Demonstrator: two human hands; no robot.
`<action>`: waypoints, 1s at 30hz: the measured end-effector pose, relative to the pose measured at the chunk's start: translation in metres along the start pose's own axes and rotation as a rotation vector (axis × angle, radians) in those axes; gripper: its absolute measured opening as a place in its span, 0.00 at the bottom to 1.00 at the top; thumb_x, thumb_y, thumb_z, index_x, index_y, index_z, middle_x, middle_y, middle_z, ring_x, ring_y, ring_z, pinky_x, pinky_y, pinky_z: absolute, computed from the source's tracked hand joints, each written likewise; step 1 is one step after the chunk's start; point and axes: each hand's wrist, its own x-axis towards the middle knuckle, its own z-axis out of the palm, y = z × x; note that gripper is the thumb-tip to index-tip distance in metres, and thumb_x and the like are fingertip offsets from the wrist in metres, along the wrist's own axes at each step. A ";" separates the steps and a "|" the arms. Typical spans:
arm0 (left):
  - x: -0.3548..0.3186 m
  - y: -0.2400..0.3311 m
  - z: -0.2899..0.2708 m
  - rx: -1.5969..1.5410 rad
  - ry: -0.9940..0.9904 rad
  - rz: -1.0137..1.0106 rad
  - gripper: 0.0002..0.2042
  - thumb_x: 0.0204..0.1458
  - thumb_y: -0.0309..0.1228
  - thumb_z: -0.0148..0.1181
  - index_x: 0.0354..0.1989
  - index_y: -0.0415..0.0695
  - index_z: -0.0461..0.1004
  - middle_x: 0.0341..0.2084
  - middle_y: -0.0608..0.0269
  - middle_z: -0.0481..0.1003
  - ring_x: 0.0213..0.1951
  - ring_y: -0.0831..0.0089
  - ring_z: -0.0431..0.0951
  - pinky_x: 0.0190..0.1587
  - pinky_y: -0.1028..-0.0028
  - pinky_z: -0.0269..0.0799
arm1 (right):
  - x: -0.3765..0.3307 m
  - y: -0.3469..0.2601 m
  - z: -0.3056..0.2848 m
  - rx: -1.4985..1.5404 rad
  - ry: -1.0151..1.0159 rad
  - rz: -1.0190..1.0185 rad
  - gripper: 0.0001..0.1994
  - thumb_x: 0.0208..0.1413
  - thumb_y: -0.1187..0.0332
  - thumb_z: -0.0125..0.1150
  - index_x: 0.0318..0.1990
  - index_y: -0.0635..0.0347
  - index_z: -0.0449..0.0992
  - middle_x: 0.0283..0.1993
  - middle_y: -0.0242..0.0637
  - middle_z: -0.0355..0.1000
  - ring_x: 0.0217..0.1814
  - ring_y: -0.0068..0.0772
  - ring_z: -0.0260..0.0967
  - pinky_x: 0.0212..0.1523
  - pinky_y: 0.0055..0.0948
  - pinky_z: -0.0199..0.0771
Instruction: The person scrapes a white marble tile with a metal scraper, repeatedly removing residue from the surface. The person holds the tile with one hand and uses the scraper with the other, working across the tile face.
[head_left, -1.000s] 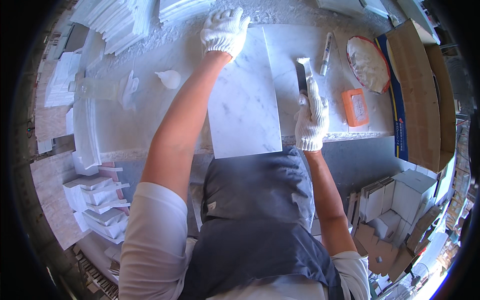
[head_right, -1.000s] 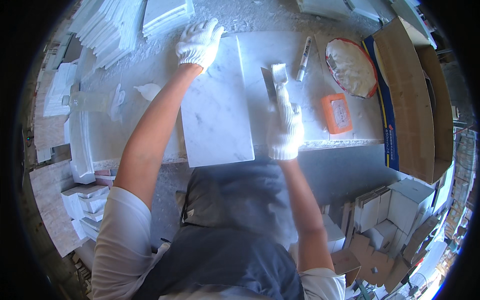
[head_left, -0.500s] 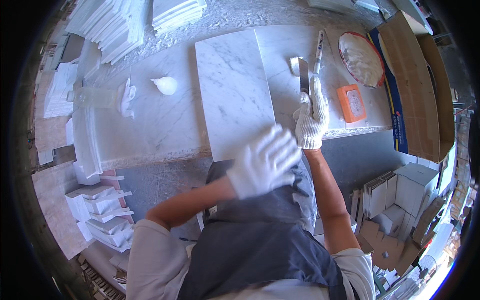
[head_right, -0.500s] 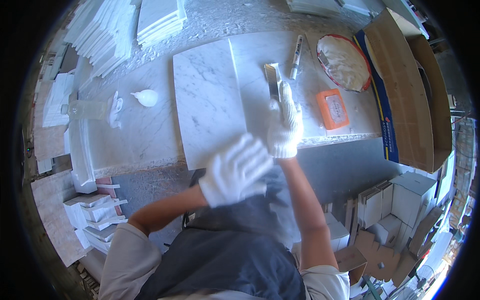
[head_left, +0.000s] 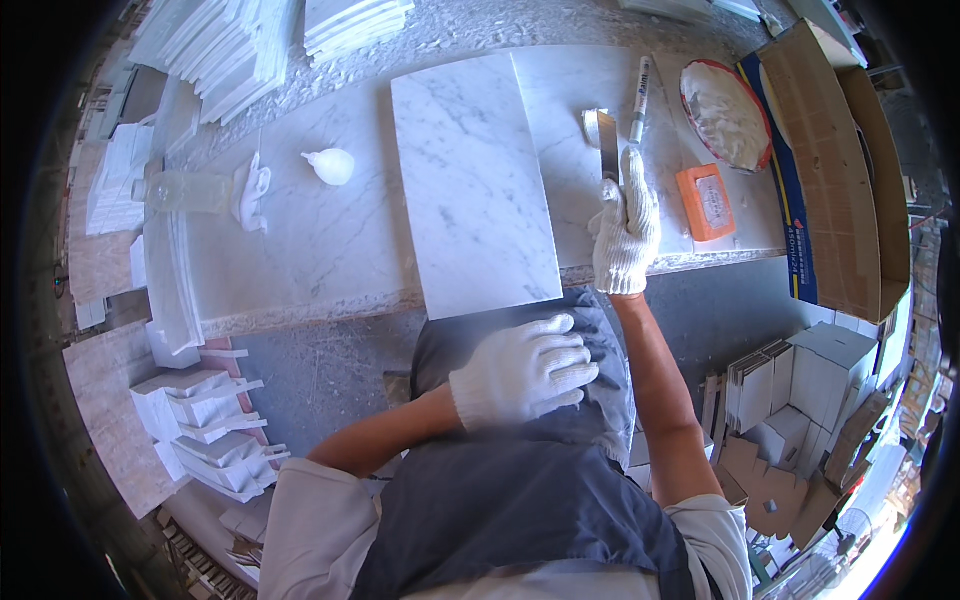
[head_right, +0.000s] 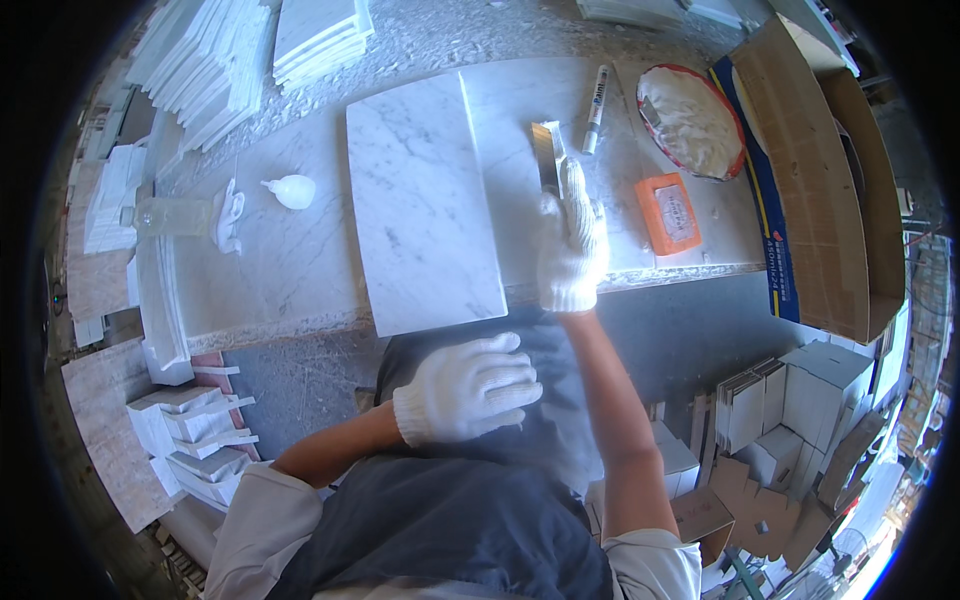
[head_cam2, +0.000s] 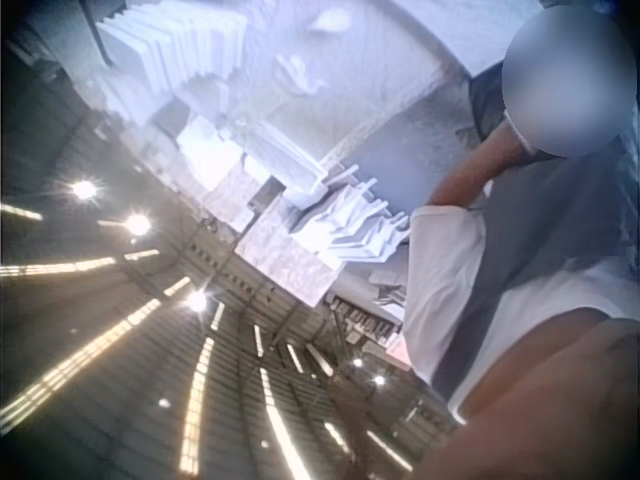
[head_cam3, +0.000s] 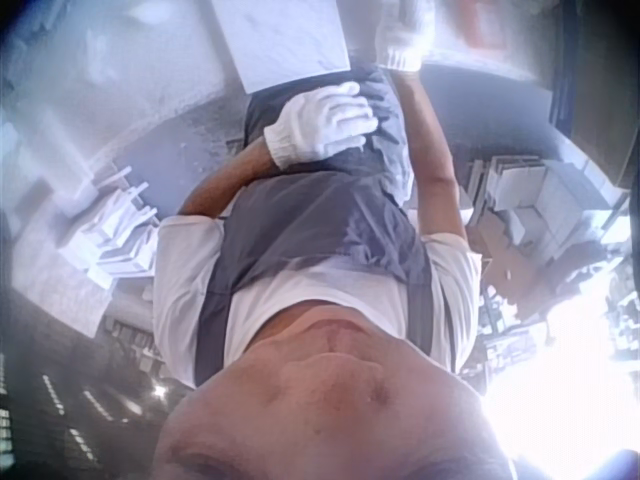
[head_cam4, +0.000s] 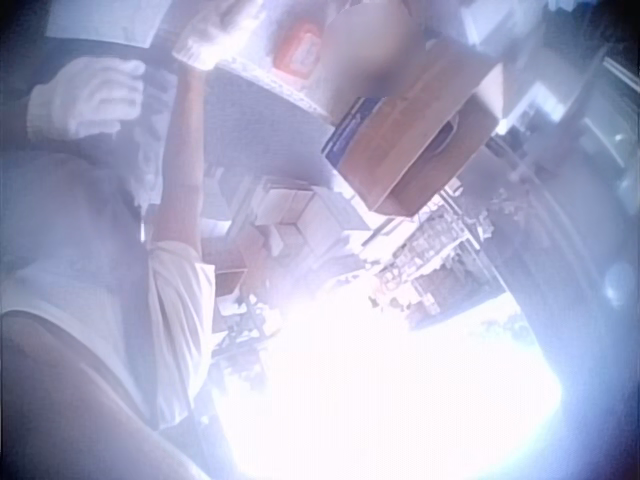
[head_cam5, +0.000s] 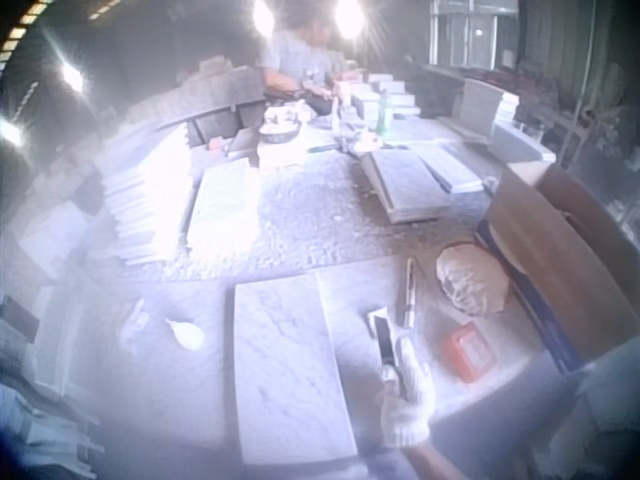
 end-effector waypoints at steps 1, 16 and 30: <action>0.001 0.001 0.001 -0.006 0.008 -0.001 0.18 0.55 0.41 0.69 0.53 0.52 0.84 0.53 0.61 0.81 0.59 0.56 0.78 0.62 0.59 0.76 | 0.000 0.001 0.001 -0.016 0.004 -0.026 0.26 0.66 0.80 0.61 0.71 0.55 0.72 0.50 0.31 0.80 0.21 0.14 0.60 0.22 0.21 0.64; 0.003 -0.006 -0.018 0.179 0.223 -0.107 0.18 0.47 0.34 0.70 0.47 0.43 0.81 0.49 0.56 0.79 0.55 0.54 0.79 0.65 0.50 0.73 | -0.001 -0.010 -0.003 0.072 -0.041 0.078 0.27 0.58 0.80 0.64 0.67 0.61 0.74 0.55 0.45 0.79 0.47 0.41 0.77 0.50 0.36 0.76; -0.018 -0.020 -0.039 0.572 0.022 -0.437 0.29 0.49 0.43 0.71 0.61 0.49 0.77 0.63 0.51 0.72 0.68 0.40 0.65 0.71 0.47 0.60 | 0.000 -0.016 -0.004 0.061 -0.054 0.146 0.24 0.61 0.76 0.64 0.66 0.59 0.75 0.54 0.46 0.78 0.46 0.42 0.77 0.49 0.37 0.77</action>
